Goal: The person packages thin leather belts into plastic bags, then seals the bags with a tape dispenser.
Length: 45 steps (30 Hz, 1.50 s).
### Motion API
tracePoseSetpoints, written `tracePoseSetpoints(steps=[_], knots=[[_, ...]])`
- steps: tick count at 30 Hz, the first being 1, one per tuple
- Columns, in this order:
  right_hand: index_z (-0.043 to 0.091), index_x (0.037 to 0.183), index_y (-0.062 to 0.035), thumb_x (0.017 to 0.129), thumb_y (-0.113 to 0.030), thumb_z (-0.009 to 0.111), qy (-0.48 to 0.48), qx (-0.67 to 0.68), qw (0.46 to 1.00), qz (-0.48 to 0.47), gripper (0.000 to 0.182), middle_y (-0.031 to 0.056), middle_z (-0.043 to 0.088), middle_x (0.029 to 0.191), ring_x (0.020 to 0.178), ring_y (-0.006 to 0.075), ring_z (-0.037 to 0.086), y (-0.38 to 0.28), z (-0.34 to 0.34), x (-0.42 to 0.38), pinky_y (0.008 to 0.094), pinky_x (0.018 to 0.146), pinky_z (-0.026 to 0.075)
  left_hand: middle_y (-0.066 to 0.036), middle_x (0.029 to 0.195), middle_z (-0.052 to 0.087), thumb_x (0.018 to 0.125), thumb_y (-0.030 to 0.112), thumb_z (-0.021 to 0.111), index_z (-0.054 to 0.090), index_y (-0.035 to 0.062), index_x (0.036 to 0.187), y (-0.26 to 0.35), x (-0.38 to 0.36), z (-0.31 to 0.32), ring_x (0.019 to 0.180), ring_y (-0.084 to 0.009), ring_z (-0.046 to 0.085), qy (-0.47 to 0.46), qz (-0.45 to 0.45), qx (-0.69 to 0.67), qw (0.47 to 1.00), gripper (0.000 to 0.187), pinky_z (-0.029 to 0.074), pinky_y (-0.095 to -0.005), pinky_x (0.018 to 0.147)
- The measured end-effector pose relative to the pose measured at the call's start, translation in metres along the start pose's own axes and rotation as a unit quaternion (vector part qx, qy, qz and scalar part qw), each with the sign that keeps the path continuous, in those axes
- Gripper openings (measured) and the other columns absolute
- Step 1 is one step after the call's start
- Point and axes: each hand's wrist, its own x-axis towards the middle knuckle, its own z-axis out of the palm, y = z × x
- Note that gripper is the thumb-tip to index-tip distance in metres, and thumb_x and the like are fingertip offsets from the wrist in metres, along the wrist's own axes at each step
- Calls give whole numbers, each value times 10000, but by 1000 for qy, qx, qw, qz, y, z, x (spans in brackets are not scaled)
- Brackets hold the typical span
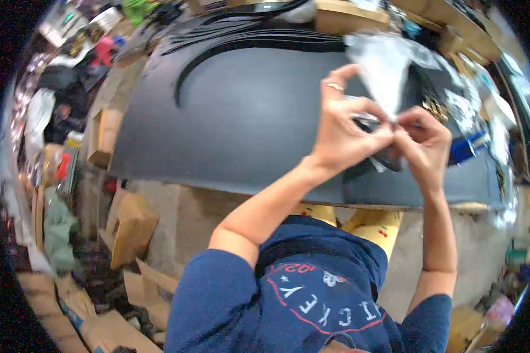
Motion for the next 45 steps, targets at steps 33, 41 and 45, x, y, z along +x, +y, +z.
tracePoseSetpoints(steps=[33, 41, 45], knots=[[611, 818, -10, 748, 41, 693, 18, -20, 969, -245, 119, 64, 605, 798, 689, 130, 598, 19, 30, -3, 241, 616, 478, -128, 1239, 480, 684, -35, 611, 525, 65, 905, -22, 7, -8, 1210, -218, 419, -91, -179, -274, 940, 257, 302, -321, 1026], [548, 870, 32, 874, 33, 574, -9, 151, 986, -70, 26, 50, 563, 854, 705, 103, 581, 19, 27, 2, 223, 607, 478, -115, 1201, 610, 695, -10, 698, 630, 58, 1134, 4, 7, -26, 1164, -256, 545, -175, 92, -106, 974, 450, 285, -475, 1082], [585, 868, -10, 861, -26, 630, 7, 198, 978, -68, 49, 24, 607, 850, 744, 72, 584, 23, 22, 1, 214, 652, 482, -68, 1072, 676, 672, 27, 767, 674, 88, 1079, -18, 5, -8, 1050, -215, 620, -143, 90, -121, 978, 422, 285, -480, 1085]])
